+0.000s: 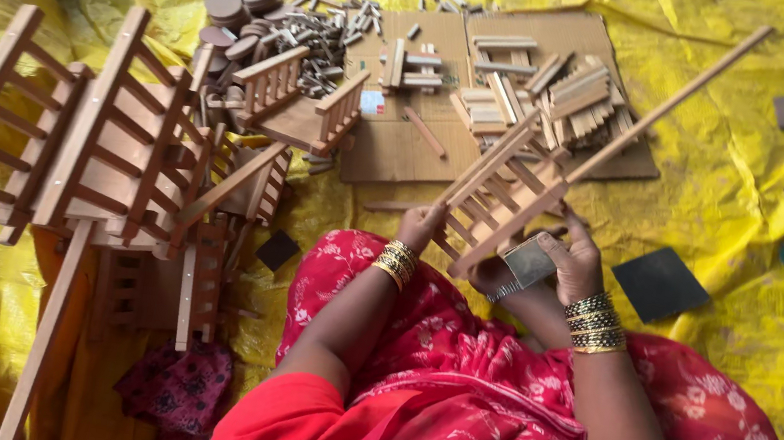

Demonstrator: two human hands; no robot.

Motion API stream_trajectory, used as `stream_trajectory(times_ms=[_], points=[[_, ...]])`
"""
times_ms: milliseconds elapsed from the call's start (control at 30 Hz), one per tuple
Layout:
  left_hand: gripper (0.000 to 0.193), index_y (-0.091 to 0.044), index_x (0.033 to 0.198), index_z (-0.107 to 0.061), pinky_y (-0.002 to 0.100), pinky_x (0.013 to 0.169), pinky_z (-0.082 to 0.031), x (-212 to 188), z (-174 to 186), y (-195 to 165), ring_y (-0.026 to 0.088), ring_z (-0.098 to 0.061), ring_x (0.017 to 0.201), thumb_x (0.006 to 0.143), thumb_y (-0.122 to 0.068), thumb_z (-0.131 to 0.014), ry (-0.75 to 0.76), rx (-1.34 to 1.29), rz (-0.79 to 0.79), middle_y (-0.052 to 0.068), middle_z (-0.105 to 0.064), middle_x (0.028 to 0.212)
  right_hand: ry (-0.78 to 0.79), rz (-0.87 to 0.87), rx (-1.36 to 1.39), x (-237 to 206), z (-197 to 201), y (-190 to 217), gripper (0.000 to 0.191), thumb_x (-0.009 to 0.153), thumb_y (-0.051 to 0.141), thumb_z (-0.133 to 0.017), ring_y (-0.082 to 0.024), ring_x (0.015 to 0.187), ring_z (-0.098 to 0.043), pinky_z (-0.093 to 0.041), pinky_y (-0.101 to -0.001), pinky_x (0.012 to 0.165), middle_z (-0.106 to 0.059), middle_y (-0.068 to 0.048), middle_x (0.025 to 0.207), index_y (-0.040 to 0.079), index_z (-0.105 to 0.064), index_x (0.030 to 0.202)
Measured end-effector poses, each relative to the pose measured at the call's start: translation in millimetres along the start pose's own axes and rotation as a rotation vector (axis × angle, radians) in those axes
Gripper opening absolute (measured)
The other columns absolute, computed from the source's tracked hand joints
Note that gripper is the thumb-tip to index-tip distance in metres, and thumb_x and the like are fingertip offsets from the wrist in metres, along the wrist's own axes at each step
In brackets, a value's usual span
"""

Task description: The person sits on the floor among many small wooden chair frames and parts and sands them by hand using sandpaper sheets. They pick up a chair part, rub the sandpaper over its surfaces, turn the piece to reach different sides, and set it back with the other finished parts.

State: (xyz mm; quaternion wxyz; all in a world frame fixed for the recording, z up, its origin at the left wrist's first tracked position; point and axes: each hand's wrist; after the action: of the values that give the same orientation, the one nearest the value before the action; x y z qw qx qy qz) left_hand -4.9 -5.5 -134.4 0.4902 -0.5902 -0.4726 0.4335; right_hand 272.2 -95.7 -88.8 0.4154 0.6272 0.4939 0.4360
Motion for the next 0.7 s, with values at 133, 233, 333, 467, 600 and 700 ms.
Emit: stream_trajectory(times_ms=[133,233,333,467,600,700], points=[[0.06,-0.004,0.069,-0.064,0.029,0.051,-0.054,6,1,5,0.014,-0.063,0.052,0.102,-0.054,-0.056,0.034,-0.096,-0.006,0.005,-0.064,0.063,0.008,0.067,-0.037,24,-22,33,0.075,0.089,-0.003,-0.071,-0.007,0.088,-0.071,-0.058,-0.0229,0.08,-0.073,-0.009,0.108,0.002,-0.041,0.157],[0.061,-0.004,0.069,-0.063,0.029,0.052,-0.054,10,3,5,0.013,-0.062,0.053,0.102,-0.054,-0.057,0.031,-0.115,0.002,0.005,-0.063,0.063,0.014,0.103,-0.154,34,-29,40,0.073,0.09,-0.004,-0.073,-0.006,0.079,-0.069,-0.056,-0.0214,0.073,-0.075,-0.008,0.098,0.001,-0.045,0.157],[0.06,-0.003,0.07,-0.065,0.028,0.052,-0.052,12,4,4,0.013,-0.062,0.053,0.1,-0.055,-0.058,-0.021,-0.11,0.008,0.004,-0.063,0.063,0.001,0.119,-0.181,43,-34,33,0.071,0.091,-0.004,-0.074,-0.005,0.075,-0.066,-0.052,-0.0201,0.068,-0.074,-0.007,0.092,0.001,-0.048,0.157],[0.06,-0.005,0.081,-0.072,0.033,0.066,-0.051,14,7,2,0.016,-0.064,0.068,0.103,-0.058,-0.052,-0.133,0.208,0.023,0.004,-0.067,0.07,-0.05,0.154,-0.177,53,-47,14,0.067,0.09,-0.003,-0.074,-0.006,0.08,-0.067,-0.055,-0.0212,0.071,-0.072,-0.007,0.104,0.0,-0.051,0.152],[0.053,-0.013,0.104,-0.078,0.041,0.092,-0.053,17,13,-1,0.026,-0.073,0.096,0.103,-0.056,-0.046,-0.274,0.473,0.068,0.01,-0.078,0.098,-0.046,0.247,-0.243,53,-67,-1,0.061,0.09,-0.002,-0.076,-0.009,0.099,-0.068,-0.058,-0.0249,0.087,-0.067,-0.007,0.123,-0.002,-0.052,0.146],[0.051,-0.011,0.139,-0.061,0.044,0.108,-0.045,12,10,-19,0.032,-0.059,0.129,0.103,-0.047,-0.053,-0.342,0.491,-0.354,0.017,-0.063,0.138,-0.061,0.314,-0.382,44,-78,-7,0.057,0.093,-0.003,-0.078,-0.011,0.108,-0.066,-0.057,-0.027,0.094,-0.067,-0.008,0.124,-0.004,-0.053,0.144]])
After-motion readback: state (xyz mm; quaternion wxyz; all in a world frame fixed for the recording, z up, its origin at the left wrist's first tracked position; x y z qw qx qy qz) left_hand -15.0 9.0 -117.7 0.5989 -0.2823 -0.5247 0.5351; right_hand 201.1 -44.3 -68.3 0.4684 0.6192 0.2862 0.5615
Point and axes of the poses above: each hand's wrist, its own x-axis towards the middle knuckle, its own z-axis out of the back of the hand, y = z × x
